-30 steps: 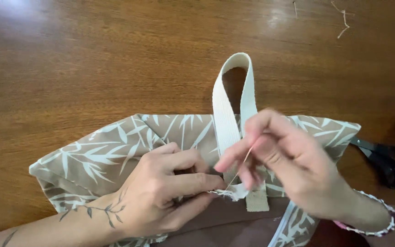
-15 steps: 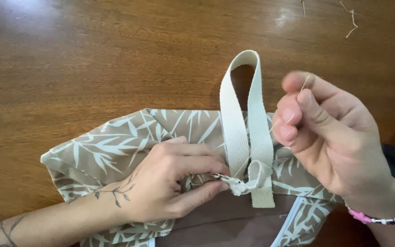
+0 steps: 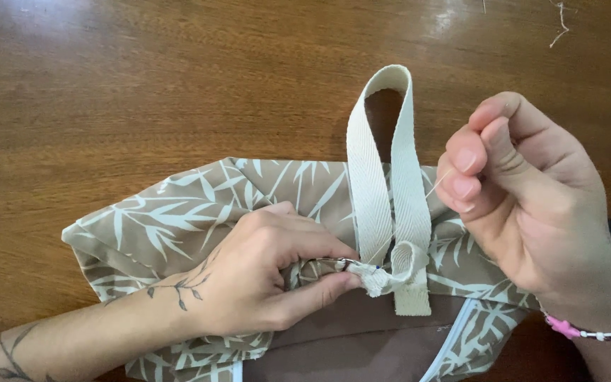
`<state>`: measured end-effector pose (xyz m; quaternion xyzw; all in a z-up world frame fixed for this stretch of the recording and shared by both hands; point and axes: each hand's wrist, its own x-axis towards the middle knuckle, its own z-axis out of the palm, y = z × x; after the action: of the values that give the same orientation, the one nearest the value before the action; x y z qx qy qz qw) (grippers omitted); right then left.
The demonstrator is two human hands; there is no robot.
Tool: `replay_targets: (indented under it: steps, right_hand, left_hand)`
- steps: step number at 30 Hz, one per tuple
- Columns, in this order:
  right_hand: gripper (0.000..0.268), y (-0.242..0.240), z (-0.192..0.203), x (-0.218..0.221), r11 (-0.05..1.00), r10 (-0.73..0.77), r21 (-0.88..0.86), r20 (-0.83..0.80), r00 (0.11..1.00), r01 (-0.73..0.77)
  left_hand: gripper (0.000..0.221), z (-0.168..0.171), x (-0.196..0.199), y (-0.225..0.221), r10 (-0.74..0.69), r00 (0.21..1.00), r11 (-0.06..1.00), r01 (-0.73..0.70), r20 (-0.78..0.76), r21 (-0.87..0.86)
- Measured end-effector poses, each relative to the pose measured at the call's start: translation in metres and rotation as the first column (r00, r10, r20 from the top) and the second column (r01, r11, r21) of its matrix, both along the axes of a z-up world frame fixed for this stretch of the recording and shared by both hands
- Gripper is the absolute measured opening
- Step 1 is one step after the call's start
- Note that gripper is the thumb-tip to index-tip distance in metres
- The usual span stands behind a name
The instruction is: Hand-sewing a strap onto a fabric bag and cutting the thread with scissors.
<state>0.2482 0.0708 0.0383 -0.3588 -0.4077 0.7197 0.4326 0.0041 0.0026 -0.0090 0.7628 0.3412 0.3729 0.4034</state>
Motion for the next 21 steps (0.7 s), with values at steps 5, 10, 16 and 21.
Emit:
replay_targets:
  steps: [5,10,16,21]
  right_hand:
    - [0.012,-0.009,0.012,-0.013,0.984,-0.022,0.171,0.397,0.917,-0.051]
    - [0.009,-0.019,0.024,-0.024,0.471,-0.267,0.646,0.753,0.601,-0.600]
    - [0.021,-0.025,0.013,-0.006,0.417,-0.150,0.621,0.767,0.624,-0.664]
    - [0.018,-0.029,0.015,-0.011,0.255,-0.388,0.662,0.738,0.552,-0.705]
  left_hand:
    - [0.015,0.005,0.000,0.000,0.026,1.000,0.998,-0.025,0.018,-0.053]
    - [0.018,0.008,-0.003,0.001,0.127,0.992,0.971,-0.125,-0.004,-0.203]
    - [0.015,0.016,-0.004,0.002,0.176,0.982,0.910,-0.138,0.063,-0.391]
    - [0.017,0.018,-0.004,0.002,0.205,0.976,0.898,-0.157,0.074,-0.412]
